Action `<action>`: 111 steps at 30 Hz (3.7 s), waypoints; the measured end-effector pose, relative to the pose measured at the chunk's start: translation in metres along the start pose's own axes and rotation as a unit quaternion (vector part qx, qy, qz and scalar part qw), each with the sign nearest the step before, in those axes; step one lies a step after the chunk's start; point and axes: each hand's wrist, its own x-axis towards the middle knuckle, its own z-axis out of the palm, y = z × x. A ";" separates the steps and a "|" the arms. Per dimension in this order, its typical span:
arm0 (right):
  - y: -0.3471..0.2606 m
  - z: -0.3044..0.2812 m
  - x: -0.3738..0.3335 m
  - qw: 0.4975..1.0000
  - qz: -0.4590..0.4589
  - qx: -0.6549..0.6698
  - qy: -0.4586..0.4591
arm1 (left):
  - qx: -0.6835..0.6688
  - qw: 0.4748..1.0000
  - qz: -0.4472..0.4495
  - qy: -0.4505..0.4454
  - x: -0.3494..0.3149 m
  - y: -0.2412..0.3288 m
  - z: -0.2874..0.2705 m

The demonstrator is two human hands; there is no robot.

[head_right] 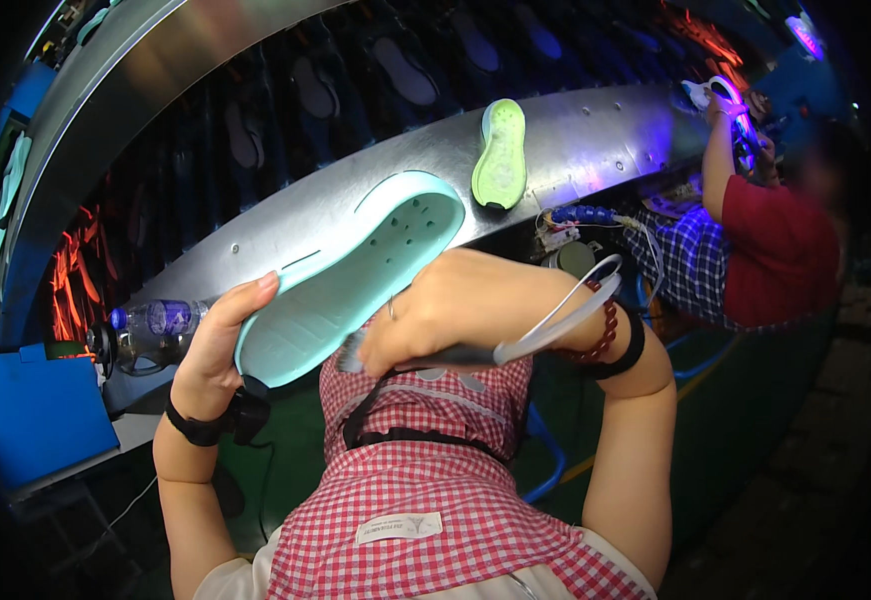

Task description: Apply adhesive or primer to the interior of rubber outsoles using a brush on a conveyor line.

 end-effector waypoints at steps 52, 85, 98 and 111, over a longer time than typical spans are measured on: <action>0.091 0.057 -0.060 0.647 0.149 0.514 0.543 | 0.198 0.905 0.342 0.157 0.100 0.293 0.012; 0.048 0.045 -0.037 0.694 0.039 0.517 0.499 | -0.252 0.890 0.233 -0.299 0.049 -0.001 -0.048; 0.097 0.068 0.034 0.740 0.252 0.428 0.453 | -0.357 0.908 0.164 -0.144 0.080 -0.087 -0.020; 0.031 0.073 0.013 0.970 0.077 0.028 0.228 | -0.293 0.920 0.258 -0.016 0.069 -0.071 -0.042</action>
